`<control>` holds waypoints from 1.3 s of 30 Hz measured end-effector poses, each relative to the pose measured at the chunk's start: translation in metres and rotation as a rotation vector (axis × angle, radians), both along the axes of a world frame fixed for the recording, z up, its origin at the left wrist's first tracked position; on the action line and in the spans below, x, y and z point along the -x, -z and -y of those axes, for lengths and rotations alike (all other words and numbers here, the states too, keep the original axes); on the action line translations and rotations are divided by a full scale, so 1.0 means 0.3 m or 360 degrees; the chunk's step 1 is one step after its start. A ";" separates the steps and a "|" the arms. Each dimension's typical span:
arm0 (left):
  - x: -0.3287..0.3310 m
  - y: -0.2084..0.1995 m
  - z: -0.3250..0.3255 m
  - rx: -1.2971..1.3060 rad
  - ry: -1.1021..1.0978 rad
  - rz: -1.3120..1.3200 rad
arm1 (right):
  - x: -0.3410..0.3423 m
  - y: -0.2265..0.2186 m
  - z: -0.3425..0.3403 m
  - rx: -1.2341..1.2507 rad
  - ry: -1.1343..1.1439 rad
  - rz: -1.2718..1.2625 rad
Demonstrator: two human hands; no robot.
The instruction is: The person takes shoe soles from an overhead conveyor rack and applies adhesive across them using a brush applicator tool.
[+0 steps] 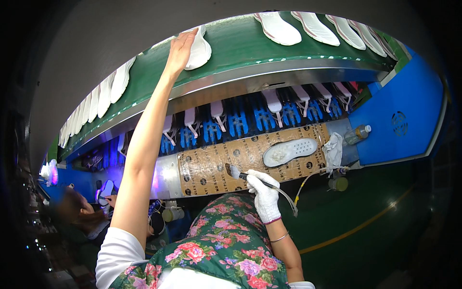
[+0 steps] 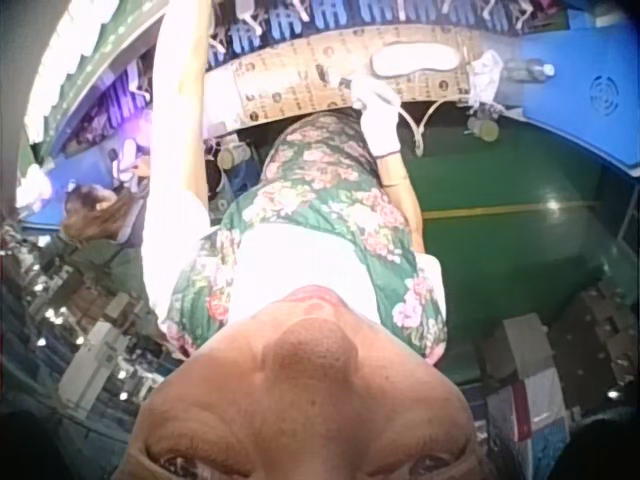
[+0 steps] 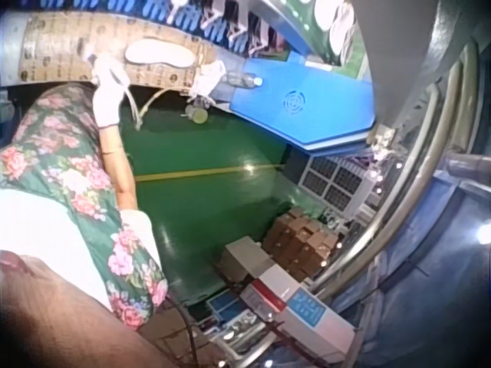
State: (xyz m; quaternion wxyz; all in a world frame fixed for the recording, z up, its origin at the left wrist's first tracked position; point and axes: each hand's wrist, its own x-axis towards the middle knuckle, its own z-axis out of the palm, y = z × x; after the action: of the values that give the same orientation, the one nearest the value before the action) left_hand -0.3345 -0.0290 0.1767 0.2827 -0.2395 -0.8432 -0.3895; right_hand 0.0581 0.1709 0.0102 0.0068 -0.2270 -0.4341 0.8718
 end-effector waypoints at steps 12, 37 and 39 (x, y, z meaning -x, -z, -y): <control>0.046 -0.005 0.054 0.1101 -0.0340 0.0136 | -0.025 0.013 -0.034 -0.0027 0.0064 0.0077; -0.560 0.008 0.850 0.0069 -0.0822 0.0312 | 0.109 -0.028 0.083 -0.0084 -0.0480 0.0006; -0.655 0.030 0.842 -0.0610 -0.0337 0.0313 | 0.129 -0.045 0.087 -0.0088 -0.0465 -0.0003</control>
State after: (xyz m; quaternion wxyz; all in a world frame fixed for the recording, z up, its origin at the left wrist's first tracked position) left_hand -0.1381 -0.2817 0.1676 0.2787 -0.0528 -0.7977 -0.5321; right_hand 0.0195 0.1448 0.0237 -0.1136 -0.1604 -0.4864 0.8514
